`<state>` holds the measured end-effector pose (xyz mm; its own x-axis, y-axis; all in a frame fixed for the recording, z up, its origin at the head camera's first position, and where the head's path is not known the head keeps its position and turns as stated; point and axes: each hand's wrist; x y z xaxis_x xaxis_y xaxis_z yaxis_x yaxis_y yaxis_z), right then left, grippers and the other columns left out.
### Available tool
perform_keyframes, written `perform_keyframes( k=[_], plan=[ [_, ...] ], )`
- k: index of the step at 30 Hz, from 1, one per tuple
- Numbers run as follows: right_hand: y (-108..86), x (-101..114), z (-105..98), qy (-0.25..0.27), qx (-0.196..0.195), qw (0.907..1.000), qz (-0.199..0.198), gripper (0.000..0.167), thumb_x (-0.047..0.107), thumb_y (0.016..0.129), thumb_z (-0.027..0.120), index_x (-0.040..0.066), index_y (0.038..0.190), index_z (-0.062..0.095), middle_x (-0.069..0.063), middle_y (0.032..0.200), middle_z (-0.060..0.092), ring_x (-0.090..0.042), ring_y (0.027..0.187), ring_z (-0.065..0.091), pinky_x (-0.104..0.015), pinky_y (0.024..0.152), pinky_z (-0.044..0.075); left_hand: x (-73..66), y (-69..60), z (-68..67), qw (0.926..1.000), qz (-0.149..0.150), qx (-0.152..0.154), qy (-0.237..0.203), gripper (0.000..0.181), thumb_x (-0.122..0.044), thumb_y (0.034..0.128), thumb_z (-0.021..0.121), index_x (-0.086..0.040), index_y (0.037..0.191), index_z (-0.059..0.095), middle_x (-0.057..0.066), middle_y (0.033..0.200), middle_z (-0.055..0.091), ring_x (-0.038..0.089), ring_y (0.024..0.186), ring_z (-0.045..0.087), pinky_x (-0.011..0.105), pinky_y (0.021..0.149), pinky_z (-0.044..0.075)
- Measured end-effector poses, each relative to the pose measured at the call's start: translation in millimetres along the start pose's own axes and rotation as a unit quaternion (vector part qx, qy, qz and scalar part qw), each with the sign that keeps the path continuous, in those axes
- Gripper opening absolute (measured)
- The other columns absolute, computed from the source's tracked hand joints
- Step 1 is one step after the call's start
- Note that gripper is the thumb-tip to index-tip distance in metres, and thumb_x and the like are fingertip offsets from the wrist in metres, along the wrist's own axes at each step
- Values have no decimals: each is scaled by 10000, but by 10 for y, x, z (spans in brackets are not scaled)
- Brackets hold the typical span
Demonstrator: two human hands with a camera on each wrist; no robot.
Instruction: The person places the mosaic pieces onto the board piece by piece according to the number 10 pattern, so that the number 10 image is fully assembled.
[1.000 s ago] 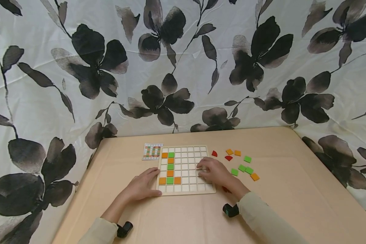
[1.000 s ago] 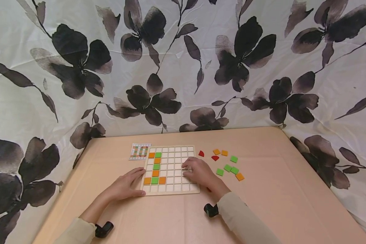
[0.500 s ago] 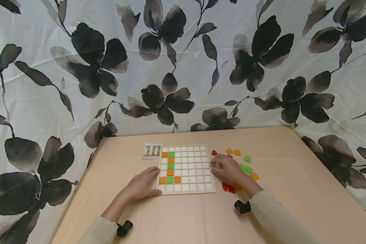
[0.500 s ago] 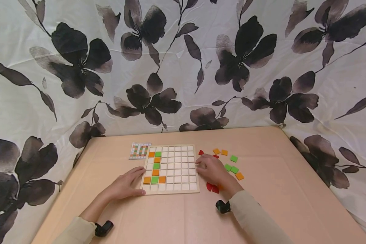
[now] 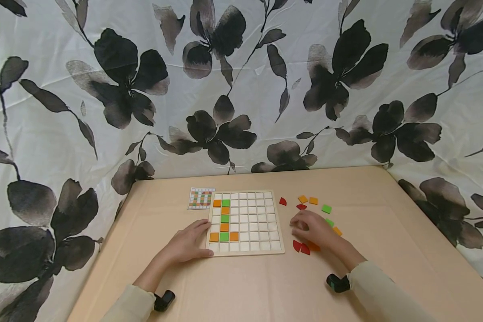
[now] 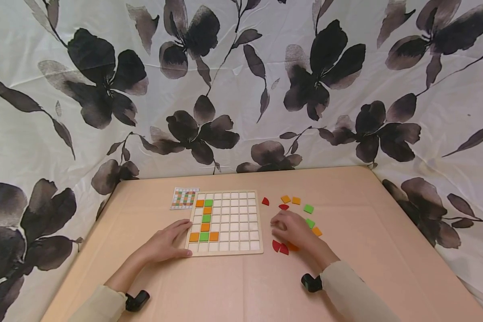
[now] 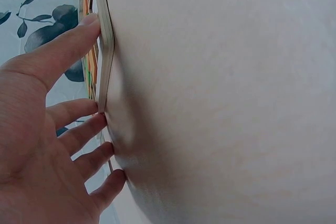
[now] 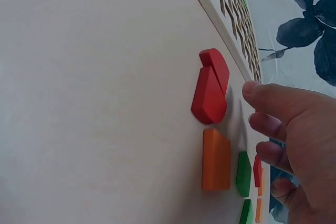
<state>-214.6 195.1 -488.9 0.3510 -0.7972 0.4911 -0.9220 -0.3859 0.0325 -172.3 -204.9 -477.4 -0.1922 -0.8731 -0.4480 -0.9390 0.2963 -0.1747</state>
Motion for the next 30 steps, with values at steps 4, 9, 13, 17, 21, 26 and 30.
perform_keyframes(
  k=[4,9,13,17,21,26,30],
  plan=[
    [-104,-48,-24,-13,39,9999,-144,212,259,815,776,177,1003,721,83,826,574,-111,742,498,-186,617,444,-4,-5,-3,10000,-4,16,-65,872,-462,726,807,-127,1447,449,55,1544,369,302,1424,357,618,1068,335],
    [-218,-89,-32,38,122,9996,-245,215,292,818,770,195,1002,718,113,845,581,-96,766,496,-182,633,446,-2,-8,-5,10000,-30,26,-67,872,-468,731,802,-128,1450,444,56,1549,361,302,1430,347,621,1071,328],
    [-283,-87,-23,190,311,9988,-342,271,361,806,775,239,1039,711,134,875,590,-81,795,496,-173,649,449,-4,-8,-8,10000,-50,33,-50,873,-473,732,799,-129,1451,442,55,1552,357,301,1434,341,620,1074,324],
    [-323,-47,-21,218,545,9970,-510,337,410,776,791,284,1075,701,144,893,582,-69,824,504,-173,670,454,-7,-8,-5,10000,-52,27,-68,873,-472,729,801,-134,1450,444,53,1550,360,301,1430,347,619,1075,324],
    [-330,-12,1,12,625,9963,-596,331,402,777,791,306,1079,698,168,910,567,-54,847,498,-175,689,469,-8,-10,-4,9999,-56,13,-89,871,-470,727,802,-139,1450,446,50,1549,363,300,1429,350,618,1074,325],
    [-274,7,68,-2,494,9968,-633,278,416,781,778,288,1016,703,170,820,541,-38,778,480,-167,647,440,-2,-13,-5,10000,-35,1,-77,873,-475,726,801,-138,1449,446,48,1548,365,298,1428,352,617,1073,328],
    [-216,38,97,234,506,9972,-498,284,415,771,781,259,997,709,158,766,534,-51,751,491,-171,633,440,0,-11,-4,10000,-31,-2,-78,875,-475,726,801,-137,1450,446,47,1549,364,297,1429,351,619,1074,327]
  ],
)
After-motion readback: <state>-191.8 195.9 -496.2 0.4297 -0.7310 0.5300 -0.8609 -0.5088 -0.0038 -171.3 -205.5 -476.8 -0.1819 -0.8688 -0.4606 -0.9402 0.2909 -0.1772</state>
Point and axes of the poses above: each hand's wrist, its own y-axis towards the middle knuckle, its own z-axis out of the palm, x = y × z
